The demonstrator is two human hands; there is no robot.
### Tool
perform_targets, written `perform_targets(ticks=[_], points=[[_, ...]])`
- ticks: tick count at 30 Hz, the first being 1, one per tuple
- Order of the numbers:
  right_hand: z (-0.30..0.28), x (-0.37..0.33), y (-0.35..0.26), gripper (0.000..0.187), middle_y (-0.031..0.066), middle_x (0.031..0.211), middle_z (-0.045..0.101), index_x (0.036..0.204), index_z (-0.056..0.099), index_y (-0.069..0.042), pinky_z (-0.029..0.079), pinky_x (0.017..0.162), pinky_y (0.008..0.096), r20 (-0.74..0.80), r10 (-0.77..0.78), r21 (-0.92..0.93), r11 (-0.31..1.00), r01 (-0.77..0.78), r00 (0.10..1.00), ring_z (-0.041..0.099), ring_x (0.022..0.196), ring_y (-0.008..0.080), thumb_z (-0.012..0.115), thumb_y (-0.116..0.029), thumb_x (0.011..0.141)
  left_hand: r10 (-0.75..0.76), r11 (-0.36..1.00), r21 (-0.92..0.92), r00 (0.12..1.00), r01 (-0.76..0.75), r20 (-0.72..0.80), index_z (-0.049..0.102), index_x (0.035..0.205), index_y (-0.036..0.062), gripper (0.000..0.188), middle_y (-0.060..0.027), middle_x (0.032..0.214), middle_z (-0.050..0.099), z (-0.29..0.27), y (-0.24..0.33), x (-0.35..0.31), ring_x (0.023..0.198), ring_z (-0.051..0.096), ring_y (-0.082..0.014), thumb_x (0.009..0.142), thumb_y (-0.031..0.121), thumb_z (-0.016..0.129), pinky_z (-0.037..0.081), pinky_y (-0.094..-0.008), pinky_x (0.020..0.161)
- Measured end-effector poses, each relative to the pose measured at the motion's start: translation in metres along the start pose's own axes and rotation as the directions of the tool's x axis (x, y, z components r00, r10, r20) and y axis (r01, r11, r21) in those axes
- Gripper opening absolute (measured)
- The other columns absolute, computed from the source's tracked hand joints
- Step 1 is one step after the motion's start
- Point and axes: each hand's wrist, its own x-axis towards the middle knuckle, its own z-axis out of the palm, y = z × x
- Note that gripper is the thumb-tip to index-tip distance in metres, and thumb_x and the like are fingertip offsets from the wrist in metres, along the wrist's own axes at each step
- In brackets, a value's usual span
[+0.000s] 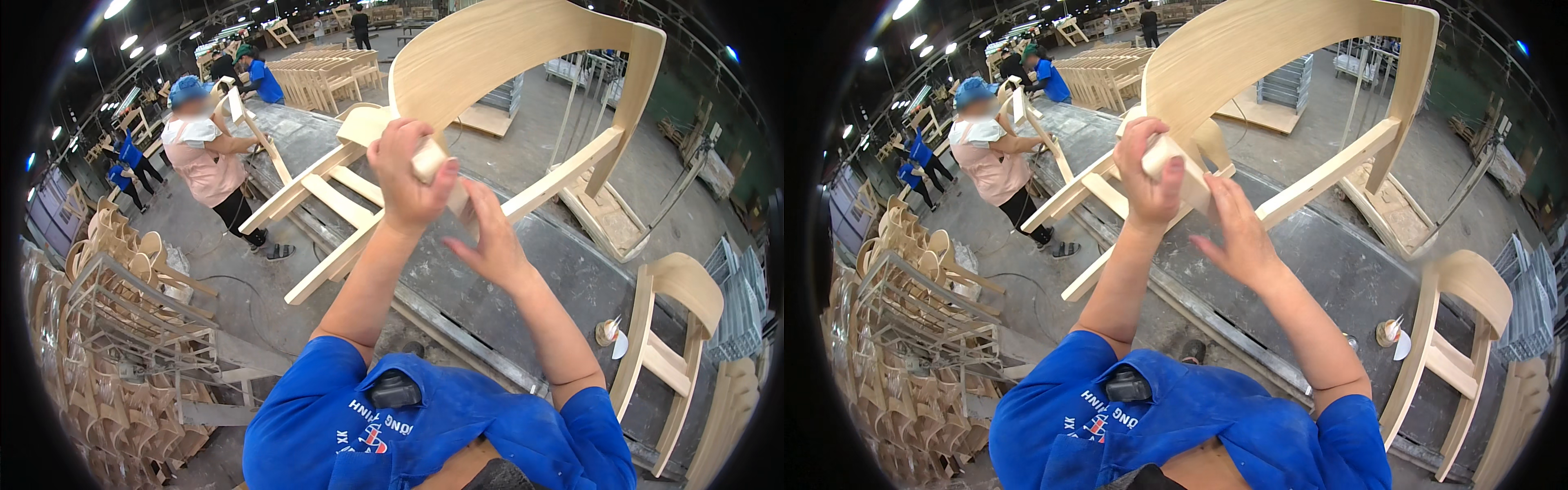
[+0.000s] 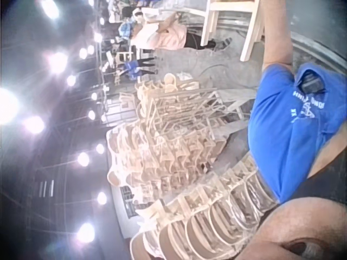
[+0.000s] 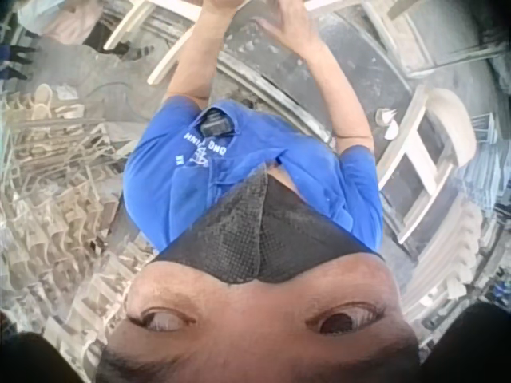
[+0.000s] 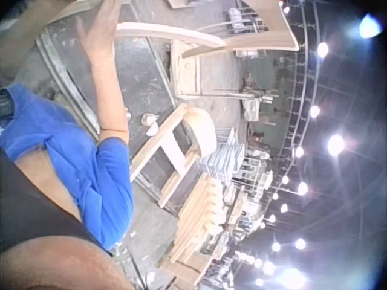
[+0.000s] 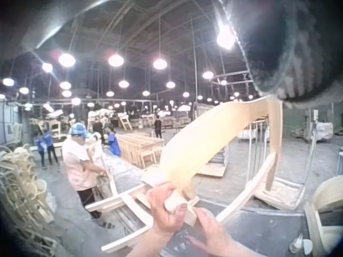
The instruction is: The person uses a handheld orbital sander to smooth the surfaces of unfinished wooden chairs. They repeatedly reposition the chairs to access different parts, including the legs, seat, and backrest, while other workers perform similar tasks in the background.
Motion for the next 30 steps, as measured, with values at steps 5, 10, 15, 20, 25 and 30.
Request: perform_targets(ticks=[5,10,15,20,25,30], points=[[0.016,0.031,0.026,0.065,0.0183,0.113,0.060,0.126,0.047,0.001,0.050,0.082,0.0368,-0.251,0.162,0.104,0.985,-0.140,0.954,0.062,0.101,0.0339,0.079,-0.006,0.070,0.099,0.987,0.123,0.994,-0.103,0.044,0.058,0.103,0.0050,0.071,-0.0106,0.098,0.055,0.029,-0.001,0.017,0.097,0.050,-0.0262,0.072,0.069,0.062,0.029,-0.0384,0.083],[0.014,0.036,0.061,0.047,0.0136,0.105,0.065,0.118,0.054,0.000,0.050,0.079,0.0326,-0.418,0.222,0.206,0.968,-0.146,0.881,0.065,0.093,0.0227,0.076,-0.006,0.077,0.123,0.974,-0.167,0.977,-0.152,-0.173,0.054,0.123,-0.0008,0.086,-0.0170,0.118,0.054,0.034,-0.059,0.015,0.121,0.042,-0.0357,0.078,0.073,0.055,0.033,-0.0479,0.100],[-0.020,0.032,0.078,0.053,0.0095,0.111,0.062,0.123,0.050,0.001,0.049,0.086,0.0316,-0.320,0.449,0.395,0.863,-0.314,0.834,0.062,0.100,0.0184,0.074,-0.002,0.077,-0.699,0.475,-0.632,0.699,0.613,0.152,0.050,0.130,-0.0001,0.052,-0.0107,0.121,0.056,0.061,-0.174,-0.018,0.121,0.048,-0.0222,0.097,0.041,0.049,0.036,-0.0388,0.104],[-0.029,0.024,0.084,0.062,0.0119,0.119,0.059,0.129,0.045,0.004,0.048,0.091,0.0348,-0.271,0.376,0.528,0.828,-0.190,0.886,0.060,0.107,0.0201,0.073,0.002,0.074,-0.476,0.147,-0.218,0.262,0.965,0.840,0.042,0.138,0.0054,0.053,-0.0100,0.118,0.059,0.162,-0.228,-0.075,0.108,0.056,-0.0199,0.099,0.040,0.047,0.044,-0.0353,0.092],[-0.016,0.028,0.072,0.044,0.0261,0.104,0.062,0.110,0.049,-0.002,0.053,0.085,0.0510,-0.199,0.260,0.468,0.872,-0.141,0.945,0.064,0.098,0.0373,0.073,-0.027,0.083,-0.258,-0.321,-0.053,-0.034,0.946,0.965,0.042,0.136,0.0064,0.064,-0.0121,0.108,0.061,0.270,-0.199,-0.091,0.095,0.058,-0.0209,0.096,0.056,0.044,0.049,-0.0345,0.080],[-0.013,0.023,0.051,0.024,0.0280,0.101,0.064,0.103,0.054,-0.001,0.053,0.083,0.0519,-0.281,0.244,0.564,0.825,-0.046,0.928,0.064,0.096,0.0419,0.053,-0.024,0.094,-0.246,-0.576,-0.050,-0.114,0.816,0.963,0.056,0.114,0.0106,0.081,-0.0101,0.083,0.061,0.312,-0.190,-0.113,0.073,0.061,-0.0213,0.079,0.082,0.042,0.051,-0.0365,0.059]])
